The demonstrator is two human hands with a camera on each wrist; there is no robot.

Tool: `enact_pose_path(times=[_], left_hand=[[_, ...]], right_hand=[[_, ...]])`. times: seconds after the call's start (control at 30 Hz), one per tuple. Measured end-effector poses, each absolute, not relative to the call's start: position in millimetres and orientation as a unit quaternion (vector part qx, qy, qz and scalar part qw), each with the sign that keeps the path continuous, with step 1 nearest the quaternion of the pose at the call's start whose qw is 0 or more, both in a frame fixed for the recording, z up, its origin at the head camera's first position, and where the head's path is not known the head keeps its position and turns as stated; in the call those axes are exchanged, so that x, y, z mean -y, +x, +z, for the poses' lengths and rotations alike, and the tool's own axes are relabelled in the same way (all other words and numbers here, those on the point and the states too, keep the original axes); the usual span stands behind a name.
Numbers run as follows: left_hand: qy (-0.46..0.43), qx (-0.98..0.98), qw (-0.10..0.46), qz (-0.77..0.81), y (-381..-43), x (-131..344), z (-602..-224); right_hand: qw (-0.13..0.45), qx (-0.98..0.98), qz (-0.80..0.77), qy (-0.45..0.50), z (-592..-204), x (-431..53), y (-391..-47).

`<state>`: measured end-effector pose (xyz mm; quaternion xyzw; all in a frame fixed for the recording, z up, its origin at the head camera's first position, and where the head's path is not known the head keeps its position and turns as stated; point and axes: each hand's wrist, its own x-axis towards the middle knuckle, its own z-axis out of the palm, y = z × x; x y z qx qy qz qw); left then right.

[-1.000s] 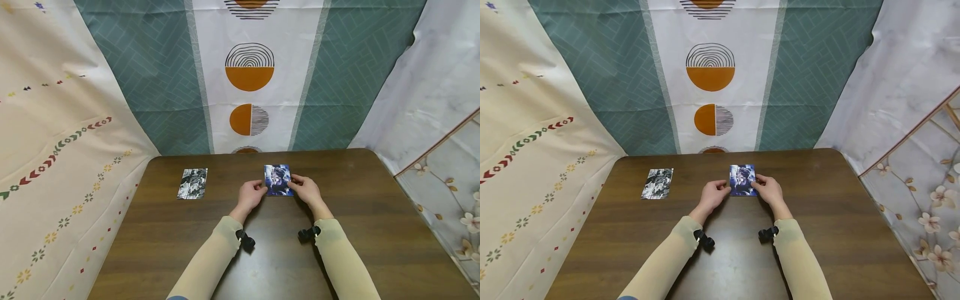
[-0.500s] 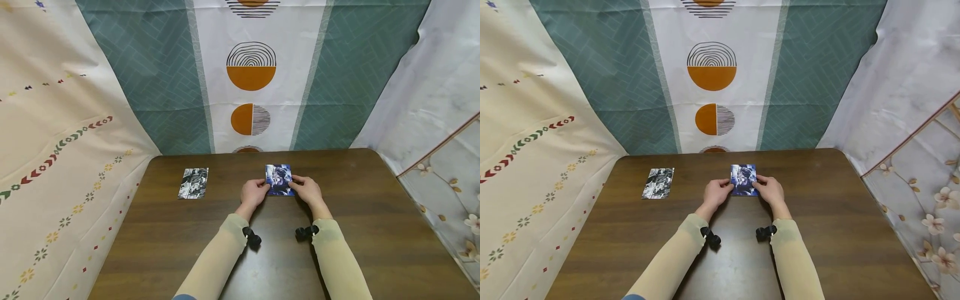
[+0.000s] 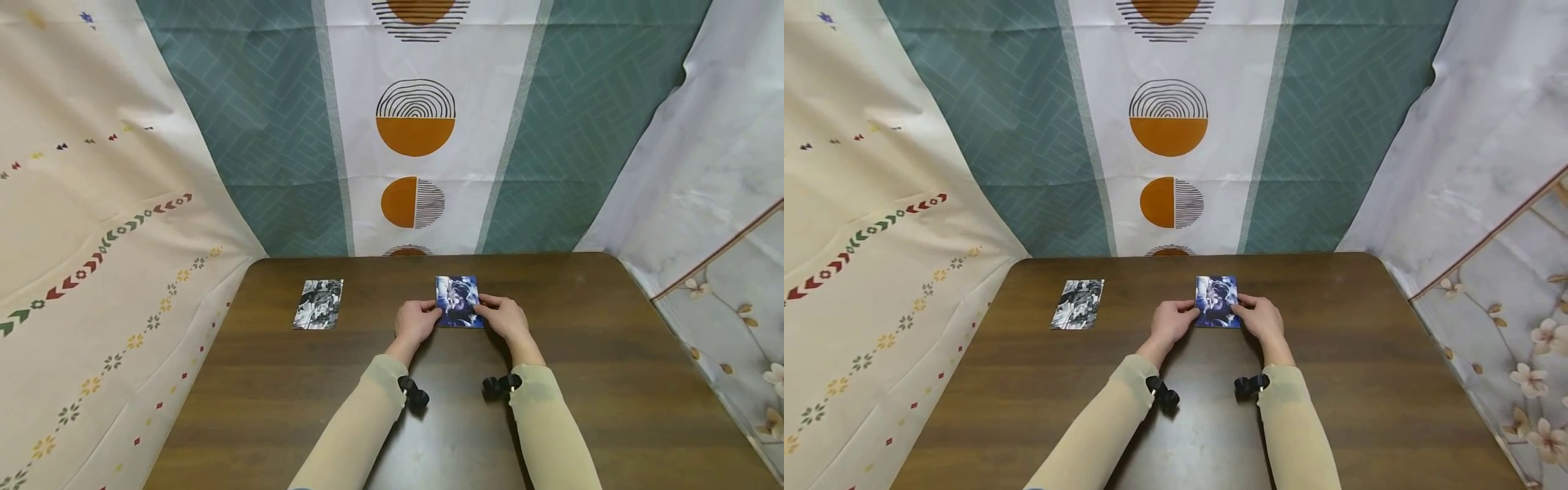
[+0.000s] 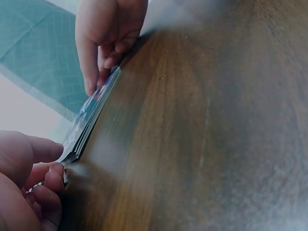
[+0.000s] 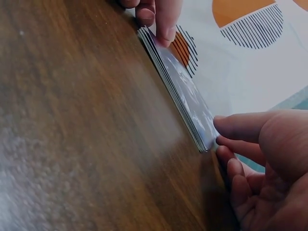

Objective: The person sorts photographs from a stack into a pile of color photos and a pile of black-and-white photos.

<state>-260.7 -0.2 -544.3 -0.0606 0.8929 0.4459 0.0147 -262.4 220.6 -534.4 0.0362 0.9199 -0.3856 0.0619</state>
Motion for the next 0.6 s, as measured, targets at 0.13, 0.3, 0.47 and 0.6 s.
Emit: enact_pose_path(times=[0.13,0.3,0.47,0.6], left_hand=[[-0.060,-0.893,0.019,0.446,-260.2,0.3,-544.8],[-0.059,-0.889,0.021,0.454,-263.0,-0.5,-543.6],[-0.062,-0.885,0.020,0.460,-261.7,0.9,-542.0],[-0.063,-0.885,0.018,0.460,-259.5,2.5,-541.7]], right_hand=[[0.063,-0.918,-0.389,0.043,-534.9,-221.4,-261.1],[0.063,-0.919,-0.386,0.041,-532.8,-222.3,-263.1],[0.070,-0.918,-0.387,0.042,-533.2,-221.5,-263.9],[0.076,-0.910,-0.406,0.048,-533.1,-221.9,-263.4]])
